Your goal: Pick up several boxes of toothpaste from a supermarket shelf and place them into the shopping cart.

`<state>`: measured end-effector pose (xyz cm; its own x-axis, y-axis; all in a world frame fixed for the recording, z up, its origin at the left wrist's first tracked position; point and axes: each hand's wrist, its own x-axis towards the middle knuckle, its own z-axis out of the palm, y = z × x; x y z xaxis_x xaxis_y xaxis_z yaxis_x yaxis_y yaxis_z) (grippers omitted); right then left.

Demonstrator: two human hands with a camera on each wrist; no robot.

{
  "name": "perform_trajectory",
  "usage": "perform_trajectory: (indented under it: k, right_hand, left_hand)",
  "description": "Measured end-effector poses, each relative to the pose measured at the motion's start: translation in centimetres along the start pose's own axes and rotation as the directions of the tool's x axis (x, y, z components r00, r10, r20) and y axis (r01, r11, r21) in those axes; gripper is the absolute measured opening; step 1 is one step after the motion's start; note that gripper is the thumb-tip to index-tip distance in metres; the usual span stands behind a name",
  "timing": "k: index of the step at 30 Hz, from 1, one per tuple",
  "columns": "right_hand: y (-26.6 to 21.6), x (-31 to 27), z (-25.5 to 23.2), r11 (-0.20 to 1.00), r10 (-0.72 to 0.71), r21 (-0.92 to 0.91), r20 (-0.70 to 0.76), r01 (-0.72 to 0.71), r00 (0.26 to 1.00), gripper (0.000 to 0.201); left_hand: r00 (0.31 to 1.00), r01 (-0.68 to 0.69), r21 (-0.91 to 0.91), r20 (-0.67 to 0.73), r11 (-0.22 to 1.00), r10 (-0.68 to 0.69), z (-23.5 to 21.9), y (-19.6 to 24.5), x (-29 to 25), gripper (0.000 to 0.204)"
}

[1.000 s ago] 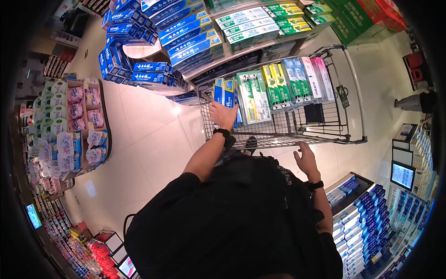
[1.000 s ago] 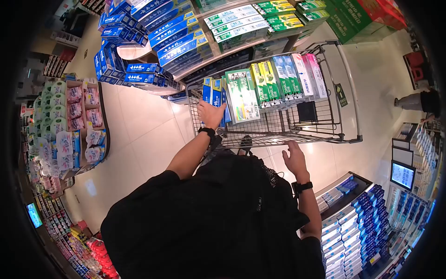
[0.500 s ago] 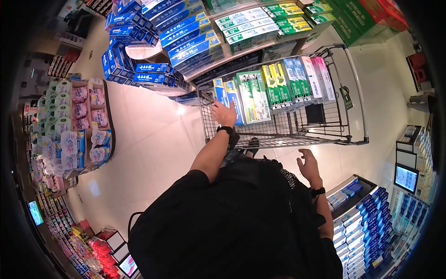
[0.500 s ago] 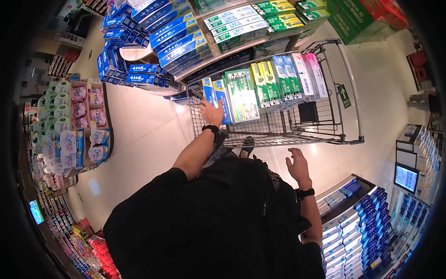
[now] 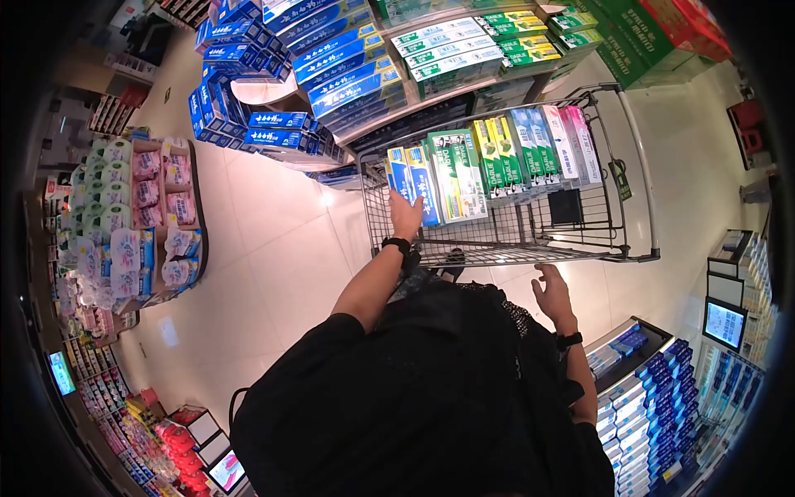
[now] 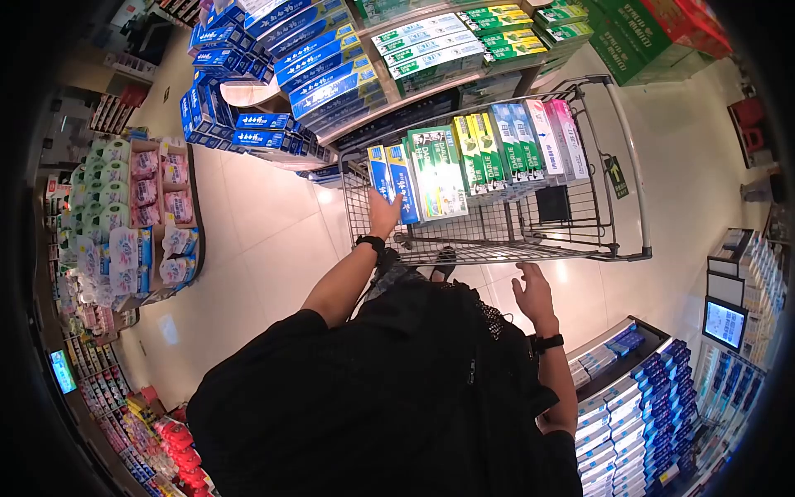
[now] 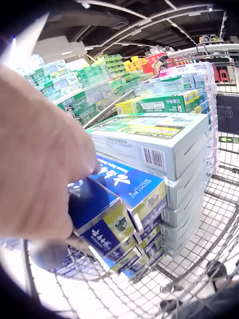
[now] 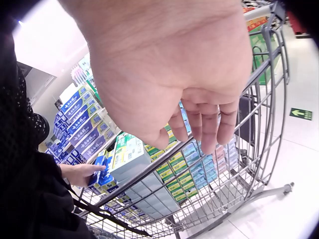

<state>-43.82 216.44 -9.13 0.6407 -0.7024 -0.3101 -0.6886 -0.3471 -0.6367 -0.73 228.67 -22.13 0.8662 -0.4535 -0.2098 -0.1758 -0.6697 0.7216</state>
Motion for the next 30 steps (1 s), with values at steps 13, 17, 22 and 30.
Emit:
perform_trajectory:
  k: [13,17,22,30]
  right_hand:
    - [-0.2,-0.2,0.6,1.000,-0.009,0.006,0.000,0.009,1.000,0.040]
    - [-0.7,-0.3,0.9,1.000,0.011,-0.023,0.019,-0.011,1.000,0.040]
    - [-0.5,0.1,0.6,0.999,0.013,-0.035,0.027,-0.013,1.000,0.041]
    - [-0.3,0.9,-0.7,1.000,0.006,-0.019,-0.061,-0.007,0.998,0.031]
  left_hand:
    - [0.997,0.033,-0.247,-0.054,0.969,-0.047,-3.9,0.1,0.6,0.040]
    - [0.979,-0.045,0.408,-0.165,0.912,0.122,1.7,-8.4,3.6,0.046]
    - [0.963,0.223,-0.374,0.226,0.900,-0.144,-1.7,-2.5,1.7,0.040]
    - [0.952,0.276,-0.263,0.210,0.924,-0.224,-2.1,-2.5,3.0,0.052]
